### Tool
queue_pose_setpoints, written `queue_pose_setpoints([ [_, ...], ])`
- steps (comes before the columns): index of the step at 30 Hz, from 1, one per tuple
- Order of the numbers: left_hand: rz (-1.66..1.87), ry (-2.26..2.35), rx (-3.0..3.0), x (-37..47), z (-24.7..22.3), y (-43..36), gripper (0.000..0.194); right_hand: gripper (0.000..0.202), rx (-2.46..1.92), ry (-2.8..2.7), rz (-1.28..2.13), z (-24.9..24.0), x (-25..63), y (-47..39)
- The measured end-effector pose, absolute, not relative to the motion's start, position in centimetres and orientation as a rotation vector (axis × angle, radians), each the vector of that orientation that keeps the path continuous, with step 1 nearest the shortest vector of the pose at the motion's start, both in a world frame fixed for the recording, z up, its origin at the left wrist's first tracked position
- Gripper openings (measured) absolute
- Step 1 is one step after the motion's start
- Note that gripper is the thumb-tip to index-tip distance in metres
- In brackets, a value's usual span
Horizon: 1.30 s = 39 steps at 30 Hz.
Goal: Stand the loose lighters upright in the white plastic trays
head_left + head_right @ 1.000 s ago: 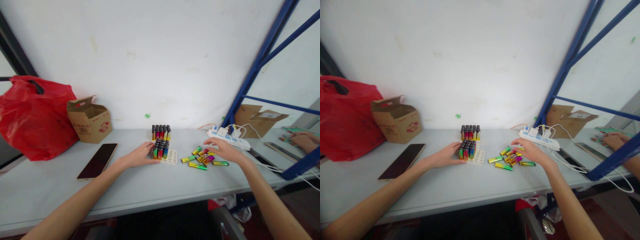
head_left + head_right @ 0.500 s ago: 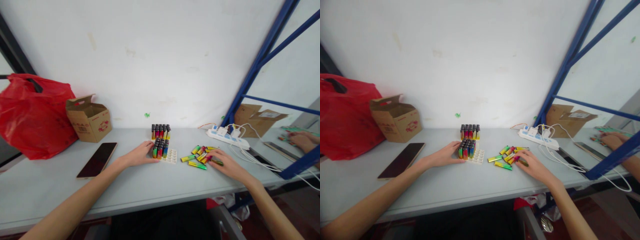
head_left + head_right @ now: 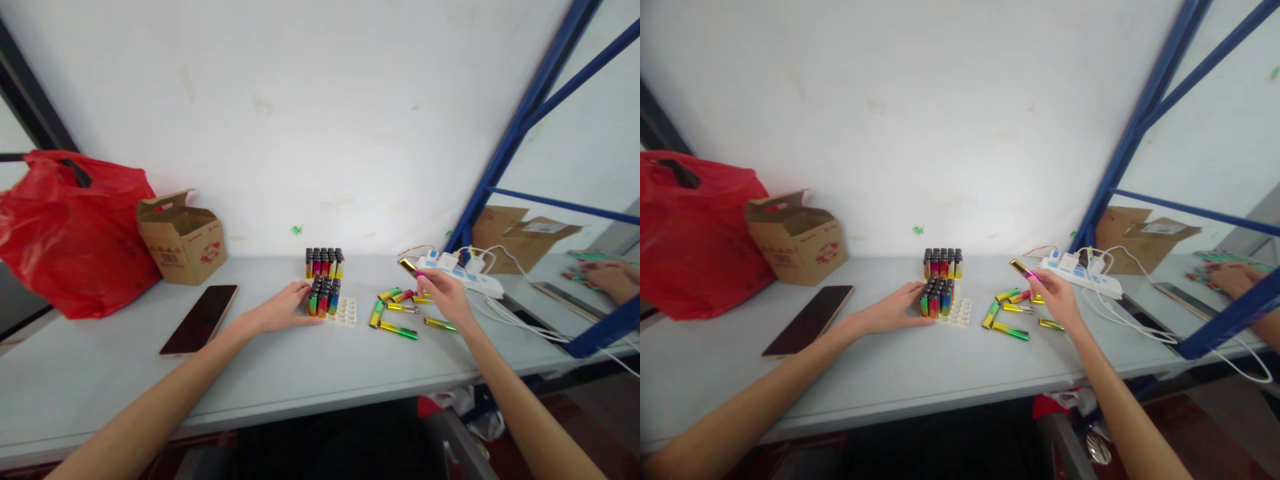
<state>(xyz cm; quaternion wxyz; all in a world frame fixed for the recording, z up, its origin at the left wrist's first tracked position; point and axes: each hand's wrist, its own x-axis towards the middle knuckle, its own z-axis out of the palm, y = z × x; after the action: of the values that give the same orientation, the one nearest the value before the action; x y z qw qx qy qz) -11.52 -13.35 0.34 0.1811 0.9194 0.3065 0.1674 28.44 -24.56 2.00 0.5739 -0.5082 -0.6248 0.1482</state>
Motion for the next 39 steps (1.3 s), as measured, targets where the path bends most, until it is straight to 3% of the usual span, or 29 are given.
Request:
queue_pose_setpoints([
  [7, 0.495, 0.865, 2.600, -11.6, 0.2, -13.2, 0.081, 0.036, -1.003, -1.283, 0.410, 5.6, 23.4, -19.4],
  [16, 0.464, 0.843, 2.629, -11.4, 0.4, -13.5, 0.081, 0.048, -0.794, -1.224, 1.187, 4.7, 16.6, -18.1],
  [24, 0.521, 0.818, 2.638, -11.4, 0.1, -13.4, 0.078, 0.064, -1.108, -1.188, 1.220, 1.8, 14.7, -18.3],
  [32, 0.487, 0.837, 2.672, -11.5, 0.0, -13.3, 0.079, 0.048, -1.238, -1.229, 1.095, 1.2, 13.5, -18.5],
  [39, 0.459, 0.850, 2.651, -11.4, 0.4, -13.6, 0.080, 0.059, -1.188, -1.264, 1.147, 1.8, 13.6, -18.9],
])
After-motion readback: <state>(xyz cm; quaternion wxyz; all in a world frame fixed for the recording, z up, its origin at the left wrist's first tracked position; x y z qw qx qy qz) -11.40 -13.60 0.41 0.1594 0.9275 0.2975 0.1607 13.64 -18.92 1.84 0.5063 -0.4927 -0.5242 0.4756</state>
